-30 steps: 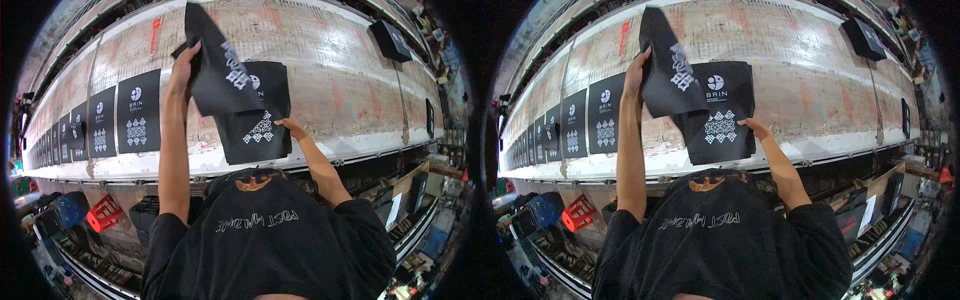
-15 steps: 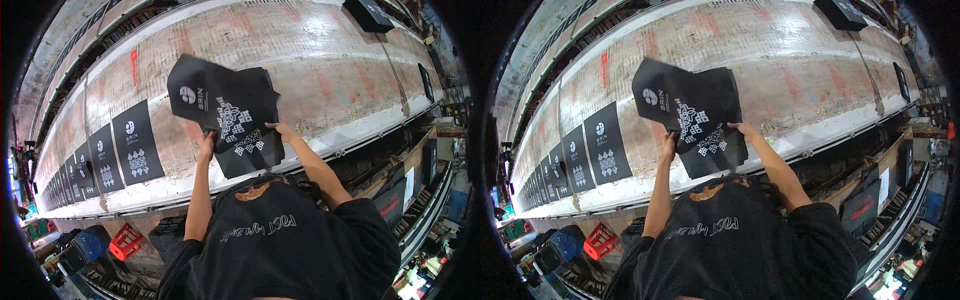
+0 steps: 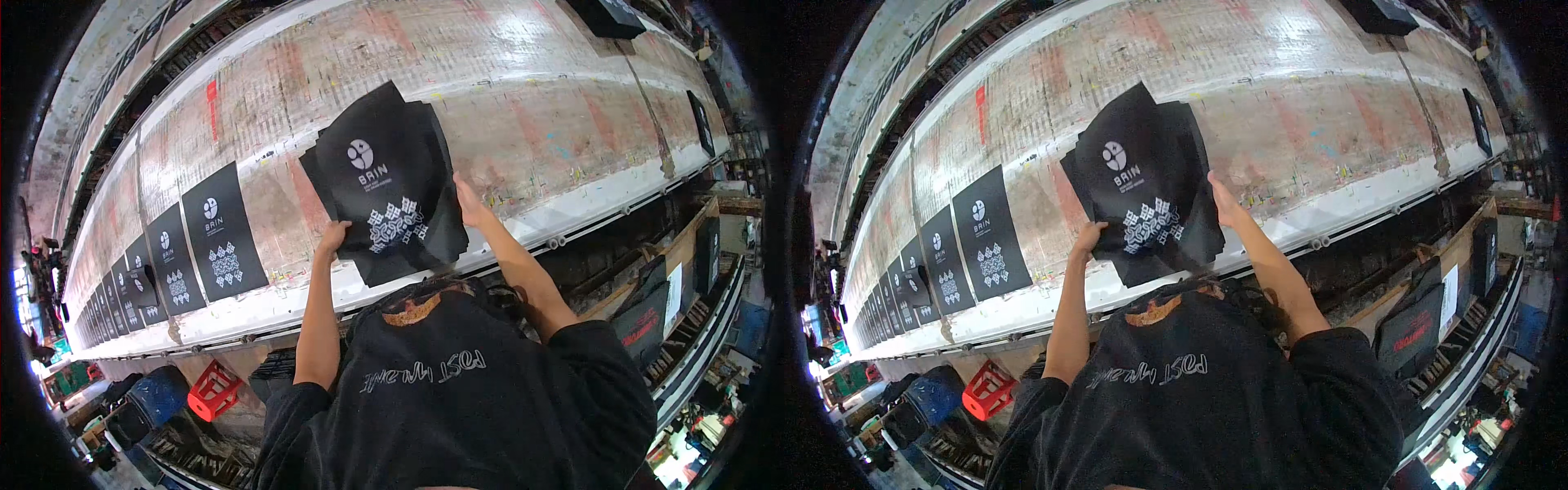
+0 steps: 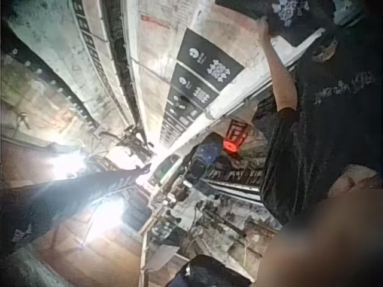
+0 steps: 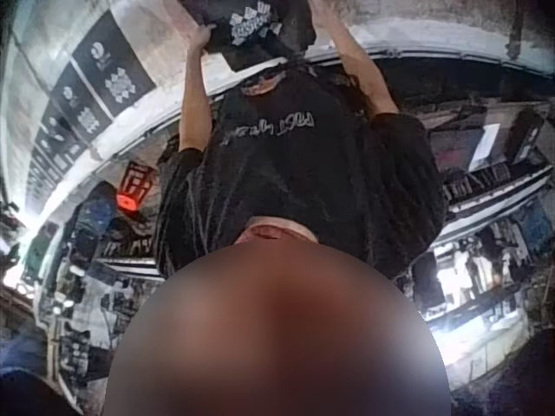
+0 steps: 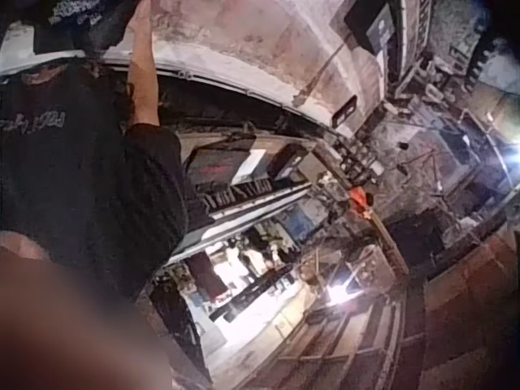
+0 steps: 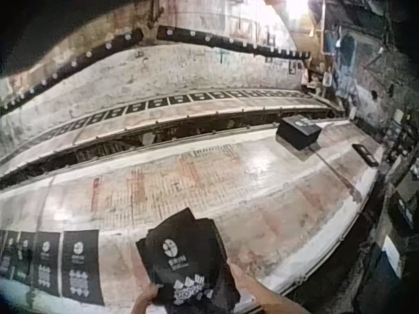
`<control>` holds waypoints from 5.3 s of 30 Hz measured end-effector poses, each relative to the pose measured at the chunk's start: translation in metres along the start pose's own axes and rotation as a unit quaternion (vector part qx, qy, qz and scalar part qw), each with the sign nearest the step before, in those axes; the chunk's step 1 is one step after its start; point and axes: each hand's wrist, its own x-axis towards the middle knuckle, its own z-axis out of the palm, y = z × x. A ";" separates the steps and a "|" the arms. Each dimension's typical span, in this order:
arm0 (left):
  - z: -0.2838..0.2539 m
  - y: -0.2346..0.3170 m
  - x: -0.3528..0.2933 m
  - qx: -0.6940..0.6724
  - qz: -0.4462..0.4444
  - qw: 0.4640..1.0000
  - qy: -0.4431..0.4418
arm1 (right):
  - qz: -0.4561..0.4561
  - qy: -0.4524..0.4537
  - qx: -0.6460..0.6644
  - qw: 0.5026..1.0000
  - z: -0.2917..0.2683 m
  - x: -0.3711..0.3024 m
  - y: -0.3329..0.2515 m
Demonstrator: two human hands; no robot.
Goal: Pick up and stack printed fabric panels from a long industrial printing table.
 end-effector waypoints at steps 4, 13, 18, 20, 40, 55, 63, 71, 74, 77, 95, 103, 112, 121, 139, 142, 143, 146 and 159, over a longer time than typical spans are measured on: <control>-0.006 0.015 -0.005 -0.224 -0.121 0.961 -0.112 | 0.056 0.021 0.040 0.997 0.001 -0.009 -0.008; 0.008 0.006 -0.006 0.271 0.195 0.909 0.250 | 0.064 0.030 0.010 0.997 -0.013 -0.002 0.002; 0.031 0.015 -0.022 0.331 0.153 0.911 0.190 | 0.042 0.010 0.005 0.999 -0.016 0.004 0.012; 0.043 0.015 -0.027 0.329 0.146 0.913 0.191 | 0.002 0.110 -0.253 0.961 -0.019 0.006 0.017; -0.015 0.011 -0.108 0.208 0.073 0.928 0.301 | -0.212 0.043 -0.431 0.876 0.065 0.000 0.062; -0.237 -0.091 -0.064 0.082 0.228 0.908 0.342 | -0.446 0.303 -0.665 0.516 0.157 -0.009 -0.058; -0.478 0.330 -0.407 0.125 0.623 0.261 0.726 | -0.864 0.092 -0.443 0.218 0.578 -0.330 -0.225; -0.598 0.519 -0.588 0.258 0.593 0.399 0.650 | -0.857 0.174 -0.468 0.130 0.773 -0.370 -0.324; -0.582 0.544 -0.588 0.318 0.585 0.417 0.619 | -0.752 -0.033 -0.448 0.483 0.809 -0.364 -0.294; -0.527 0.586 -0.582 0.354 0.617 0.359 0.604 | -0.672 -0.143 -0.406 0.603 0.830 -0.365 -0.273; -0.511 0.634 -0.575 0.315 0.635 0.368 0.602 | -0.649 -0.152 -0.335 0.666 0.769 -0.392 -0.386; -0.440 0.664 -0.584 0.303 0.753 0.240 0.533 | -0.626 -0.128 -0.397 0.660 0.752 -0.439 -0.506; -0.395 0.682 -0.593 0.287 0.650 0.304 0.634 | -0.770 0.055 -0.259 0.580 0.658 -0.433 -0.451; -0.351 0.707 -0.584 0.192 0.658 0.666 0.293 | -0.621 -0.185 -0.439 0.622 0.666 -0.454 -0.492; -0.499 0.708 -0.539 0.286 0.642 0.214 0.679 | -0.530 -0.461 -0.629 0.332 0.738 -0.431 -0.591; -0.530 0.654 -0.538 0.306 0.574 0.219 0.727 | -0.591 -0.176 -0.542 0.571 0.758 -0.413 -0.510; -0.521 0.659 -0.538 0.304 0.610 0.191 0.707 | -0.721 -0.309 -0.561 0.263 0.721 -0.426 -0.551; -0.499 0.640 -0.528 0.278 0.581 0.278 0.712 | -0.654 -0.129 -0.432 0.608 0.688 -0.442 -0.498; -0.282 0.530 -0.461 0.019 0.835 0.405 0.373 | -0.820 0.087 -0.212 0.525 0.306 -0.509 -0.399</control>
